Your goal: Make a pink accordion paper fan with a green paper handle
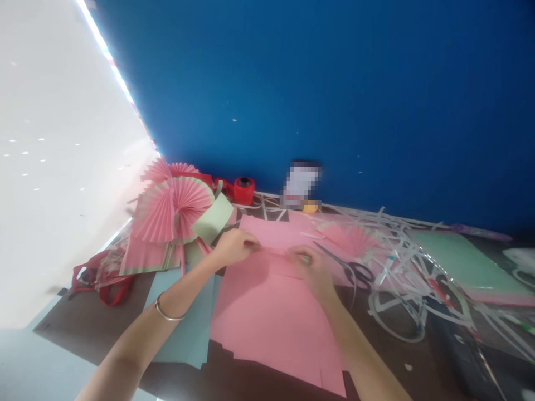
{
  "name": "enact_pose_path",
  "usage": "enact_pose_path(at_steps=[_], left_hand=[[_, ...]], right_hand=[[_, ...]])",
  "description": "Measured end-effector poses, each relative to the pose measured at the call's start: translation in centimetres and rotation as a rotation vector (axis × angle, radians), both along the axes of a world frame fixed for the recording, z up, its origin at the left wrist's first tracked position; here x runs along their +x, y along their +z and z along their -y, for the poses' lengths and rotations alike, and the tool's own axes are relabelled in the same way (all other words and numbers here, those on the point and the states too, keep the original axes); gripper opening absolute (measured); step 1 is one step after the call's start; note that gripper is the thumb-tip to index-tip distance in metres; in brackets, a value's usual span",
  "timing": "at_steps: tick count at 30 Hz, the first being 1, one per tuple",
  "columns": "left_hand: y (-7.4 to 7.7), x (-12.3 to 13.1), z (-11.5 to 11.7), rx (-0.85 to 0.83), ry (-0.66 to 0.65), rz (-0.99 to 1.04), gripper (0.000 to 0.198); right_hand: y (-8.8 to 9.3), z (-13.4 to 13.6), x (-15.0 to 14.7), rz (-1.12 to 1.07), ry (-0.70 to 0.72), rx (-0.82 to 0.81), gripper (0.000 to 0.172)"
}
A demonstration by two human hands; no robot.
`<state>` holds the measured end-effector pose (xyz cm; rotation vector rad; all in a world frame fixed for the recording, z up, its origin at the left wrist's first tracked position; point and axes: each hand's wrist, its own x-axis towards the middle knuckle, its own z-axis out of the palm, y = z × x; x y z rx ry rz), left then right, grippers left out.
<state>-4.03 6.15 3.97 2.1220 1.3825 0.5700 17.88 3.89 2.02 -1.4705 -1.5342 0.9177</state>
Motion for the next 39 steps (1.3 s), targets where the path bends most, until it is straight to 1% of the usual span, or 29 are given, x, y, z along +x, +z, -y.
enact_pose_path(at_steps=[2,5,8,10,13,16,20,22,27,31,35,37,39], left_hand=[[0.2,0.3,0.2,-0.009,0.007,-0.021,0.018],[0.2,0.8,0.6,0.000,0.018,-0.045,0.020],[-0.1,1.3,1.0,0.007,0.017,-0.032,0.027],[-0.4,1.4,1.0,0.000,0.006,-0.016,0.027],[-0.6,1.3,1.0,0.015,0.003,-0.010,0.026],[-0.5,1.0,0.7,0.041,-0.008,-0.013,0.027],[-0.2,0.7,0.5,0.063,-0.008,-0.013,0.029],[-0.1,0.7,0.4,0.058,0.000,-0.005,0.029],[-0.2,0.9,0.4,0.010,0.013,0.020,0.033],[-0.2,0.4,0.2,-0.083,0.008,0.039,0.032],[0.0,-0.5,-0.4,-0.191,-0.110,0.081,0.026],[0.0,-0.9,-0.6,-0.223,-0.159,0.096,0.027],[-0.2,-1.1,-0.7,-0.260,-0.178,0.105,0.030]], right_hand=[[0.0,0.0,-0.1,-0.028,-0.035,0.004,0.023],[0.1,0.2,-0.3,-0.043,-0.047,0.023,0.023],[0.2,0.4,-0.4,-0.049,-0.016,0.040,0.021],[0.1,0.5,-0.5,-0.058,-0.005,0.051,0.020],[-0.1,0.4,-0.4,-0.102,-0.055,0.067,0.021],[-0.2,0.2,-0.3,-0.149,-0.097,0.049,0.024],[-0.1,0.1,0.0,-0.177,-0.061,-0.016,0.025],[-0.1,-0.1,0.1,-0.211,-0.068,-0.042,0.024],[-0.3,0.0,0.2,-0.308,-0.141,-0.038,0.023],[-0.4,0.1,0.3,-0.278,-0.141,-0.003,0.025],[-0.7,-0.3,1.1,-0.282,-0.143,0.033,0.024],[-0.9,-0.6,1.5,-0.296,-0.138,0.041,0.023],[-1.0,-0.8,1.8,-0.303,-0.124,0.039,0.023]])
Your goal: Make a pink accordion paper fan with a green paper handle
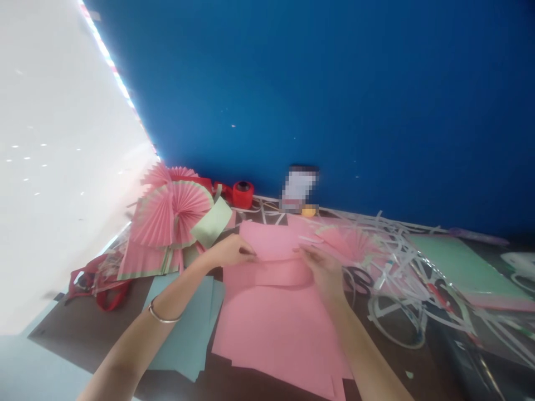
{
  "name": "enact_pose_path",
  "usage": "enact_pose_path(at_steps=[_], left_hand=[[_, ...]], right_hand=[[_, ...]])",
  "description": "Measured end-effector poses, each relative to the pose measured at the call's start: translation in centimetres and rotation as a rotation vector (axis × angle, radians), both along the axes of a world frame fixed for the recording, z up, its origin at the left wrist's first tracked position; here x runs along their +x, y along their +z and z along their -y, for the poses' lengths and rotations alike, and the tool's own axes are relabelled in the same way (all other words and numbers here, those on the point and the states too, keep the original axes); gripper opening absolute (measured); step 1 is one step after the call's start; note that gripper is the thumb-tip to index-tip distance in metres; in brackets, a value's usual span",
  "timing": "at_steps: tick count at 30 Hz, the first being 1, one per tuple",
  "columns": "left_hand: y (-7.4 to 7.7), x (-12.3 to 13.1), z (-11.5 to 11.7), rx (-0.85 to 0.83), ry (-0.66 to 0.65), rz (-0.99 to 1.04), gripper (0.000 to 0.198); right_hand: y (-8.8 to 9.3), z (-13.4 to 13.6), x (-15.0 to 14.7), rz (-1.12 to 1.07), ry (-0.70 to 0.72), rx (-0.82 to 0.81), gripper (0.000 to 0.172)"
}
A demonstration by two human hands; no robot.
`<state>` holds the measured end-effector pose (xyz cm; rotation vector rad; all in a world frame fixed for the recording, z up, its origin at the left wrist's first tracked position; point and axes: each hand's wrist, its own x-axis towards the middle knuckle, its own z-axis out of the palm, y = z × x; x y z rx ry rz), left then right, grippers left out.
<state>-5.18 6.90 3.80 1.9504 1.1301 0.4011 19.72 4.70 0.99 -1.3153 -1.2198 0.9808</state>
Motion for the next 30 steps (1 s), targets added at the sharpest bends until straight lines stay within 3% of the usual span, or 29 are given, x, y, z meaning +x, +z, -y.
enact_pose_path(at_steps=[7,17,23,26,30], left_hand=[[-0.4,-0.4,-0.2,-0.119,-0.045,0.018,0.037],[0.8,-1.2,-0.1,-0.200,-0.032,0.058,0.035],[1.7,-1.4,0.1,-0.343,0.026,0.085,0.034],[2.4,-1.5,0.4,-0.202,0.045,0.044,0.030],[2.4,-1.6,0.3,0.181,0.135,-0.008,0.024]], right_hand=[[0.0,-0.1,0.5,-0.026,-0.049,-0.015,0.022],[-0.3,-0.8,1.7,-0.097,-0.149,0.022,0.019],[-1.0,-1.1,2.1,-0.123,-0.198,0.039,0.022],[-0.7,-0.9,2.2,-0.065,-0.188,0.056,0.023],[0.8,-0.8,3.7,0.239,-0.065,0.115,0.027]])
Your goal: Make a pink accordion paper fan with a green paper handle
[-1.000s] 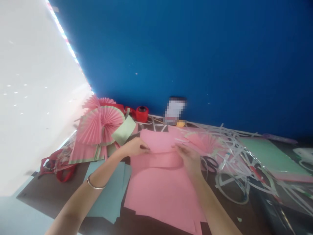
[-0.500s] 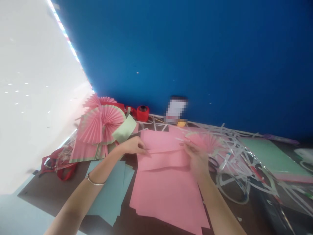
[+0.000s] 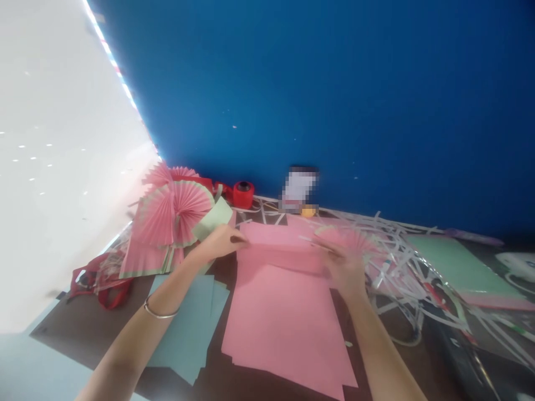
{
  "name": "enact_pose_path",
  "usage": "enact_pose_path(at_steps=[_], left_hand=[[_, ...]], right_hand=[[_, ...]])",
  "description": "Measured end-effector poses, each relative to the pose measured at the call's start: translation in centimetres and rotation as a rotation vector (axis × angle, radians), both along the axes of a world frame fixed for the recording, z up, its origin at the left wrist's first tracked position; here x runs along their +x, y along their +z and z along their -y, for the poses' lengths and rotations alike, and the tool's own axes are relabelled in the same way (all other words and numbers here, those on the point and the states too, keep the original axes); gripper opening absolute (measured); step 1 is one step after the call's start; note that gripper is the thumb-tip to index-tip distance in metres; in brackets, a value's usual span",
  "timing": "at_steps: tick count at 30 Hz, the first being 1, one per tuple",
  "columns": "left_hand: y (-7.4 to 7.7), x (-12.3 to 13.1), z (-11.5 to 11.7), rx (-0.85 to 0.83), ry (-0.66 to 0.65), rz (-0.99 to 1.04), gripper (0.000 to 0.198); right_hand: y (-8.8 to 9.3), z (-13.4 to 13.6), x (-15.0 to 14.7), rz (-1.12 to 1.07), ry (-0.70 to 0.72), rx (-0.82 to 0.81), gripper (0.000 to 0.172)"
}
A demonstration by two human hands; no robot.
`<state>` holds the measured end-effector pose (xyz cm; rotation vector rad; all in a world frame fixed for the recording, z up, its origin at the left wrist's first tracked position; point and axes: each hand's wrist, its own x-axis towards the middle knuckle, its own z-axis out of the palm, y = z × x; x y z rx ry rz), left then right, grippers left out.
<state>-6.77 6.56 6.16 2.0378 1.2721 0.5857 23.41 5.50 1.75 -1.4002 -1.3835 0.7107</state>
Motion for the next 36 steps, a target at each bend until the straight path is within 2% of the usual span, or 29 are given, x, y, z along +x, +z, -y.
enact_pose_path(at_steps=[2,5,7,9,13,16,19,23,28,32,36], left_hand=[[-0.6,0.0,-0.2,0.241,0.007,-0.046,0.022],[-1.7,0.0,-0.5,0.566,-0.065,-0.124,0.024],[-2.4,0.1,-0.5,0.679,-0.121,-0.161,0.025],[-2.9,0.3,-0.4,0.714,-0.159,-0.185,0.025],[-3.5,1.2,-0.1,0.724,-0.192,-0.274,0.026],[-4.1,2.2,0.2,0.782,-0.222,-0.390,0.021],[-4.9,2.9,0.4,0.835,-0.300,-0.481,0.020],[-5.7,2.7,0.4,0.812,-0.353,-0.536,0.017],[-5.7,2.2,0.2,0.686,-0.390,-0.540,0.015],[-5.4,2.0,0.0,0.539,-0.349,-0.390,0.017],[-5.1,1.6,-0.5,0.324,-0.225,-0.171,0.023]], right_hand=[[0.8,0.1,0.9,0.215,0.045,0.085,0.025],[1.7,0.5,1.1,0.615,0.095,0.320,0.022],[2.0,1.1,0.1,0.876,0.101,0.422,0.028],[1.9,1.7,-1.5,1.011,0.138,0.456,0.034],[0.5,2.4,-3.9,1.028,0.244,0.533,0.032],[-0.8,2.4,-4.1,0.986,0.247,0.560,0.031],[-1.6,2.5,-4.0,1.009,0.312,0.542,0.025],[-2.2,2.5,-4.0,1.078,0.430,0.479,0.020],[-2.7,2.3,-4.0,1.065,0.496,0.410,0.021],[-2.2,2.1,-4.0,1.033,0.526,0.361,0.024],[-0.9,1.9,-3.7,0.960,0.490,0.273,0.024]])
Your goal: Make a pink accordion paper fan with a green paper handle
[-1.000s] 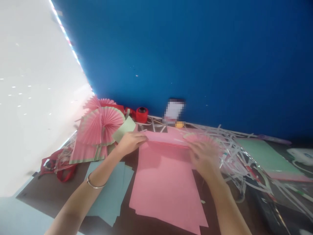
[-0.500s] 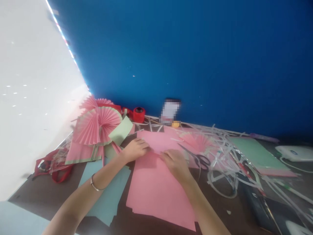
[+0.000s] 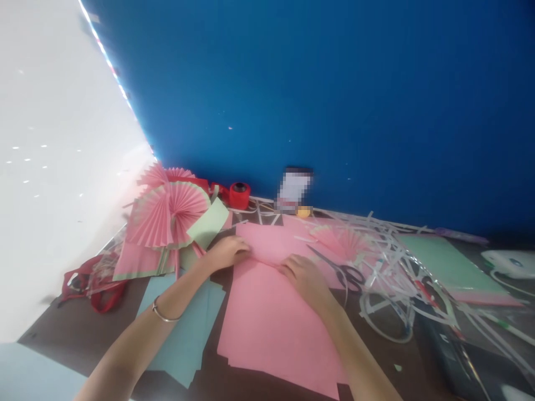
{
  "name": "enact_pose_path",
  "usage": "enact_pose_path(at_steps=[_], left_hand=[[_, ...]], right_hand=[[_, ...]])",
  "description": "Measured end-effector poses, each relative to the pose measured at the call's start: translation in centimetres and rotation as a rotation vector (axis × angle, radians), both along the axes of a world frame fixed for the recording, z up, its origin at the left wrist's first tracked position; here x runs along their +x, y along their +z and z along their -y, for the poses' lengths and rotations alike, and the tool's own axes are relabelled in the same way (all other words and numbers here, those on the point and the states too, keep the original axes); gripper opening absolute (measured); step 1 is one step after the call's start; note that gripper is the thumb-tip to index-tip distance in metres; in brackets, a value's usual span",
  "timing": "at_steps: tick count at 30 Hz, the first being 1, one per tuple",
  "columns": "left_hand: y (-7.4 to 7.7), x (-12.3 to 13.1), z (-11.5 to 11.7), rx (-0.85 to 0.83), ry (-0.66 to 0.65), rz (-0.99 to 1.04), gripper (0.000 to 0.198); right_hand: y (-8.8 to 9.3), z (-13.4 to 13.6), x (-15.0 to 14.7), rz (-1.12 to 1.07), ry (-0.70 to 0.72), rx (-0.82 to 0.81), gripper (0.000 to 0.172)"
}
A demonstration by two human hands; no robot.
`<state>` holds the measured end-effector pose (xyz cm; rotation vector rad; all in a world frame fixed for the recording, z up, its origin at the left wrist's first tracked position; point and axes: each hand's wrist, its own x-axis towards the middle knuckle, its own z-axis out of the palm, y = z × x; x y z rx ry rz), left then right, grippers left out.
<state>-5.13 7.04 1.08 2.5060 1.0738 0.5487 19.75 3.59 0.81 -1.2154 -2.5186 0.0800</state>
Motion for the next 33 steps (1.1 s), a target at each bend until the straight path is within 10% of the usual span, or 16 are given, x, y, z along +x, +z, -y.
enact_pose_path(at_steps=[17,33], left_hand=[[-0.8,0.3,-0.8,-0.176,0.369,0.155,0.043],[-0.7,0.2,-0.9,-0.126,0.283,0.135,0.025]], right_hand=[[-0.1,-1.4,2.2,0.144,-0.388,-0.086,0.045],[0.2,-1.5,2.0,0.136,-0.381,-0.109,0.051]])
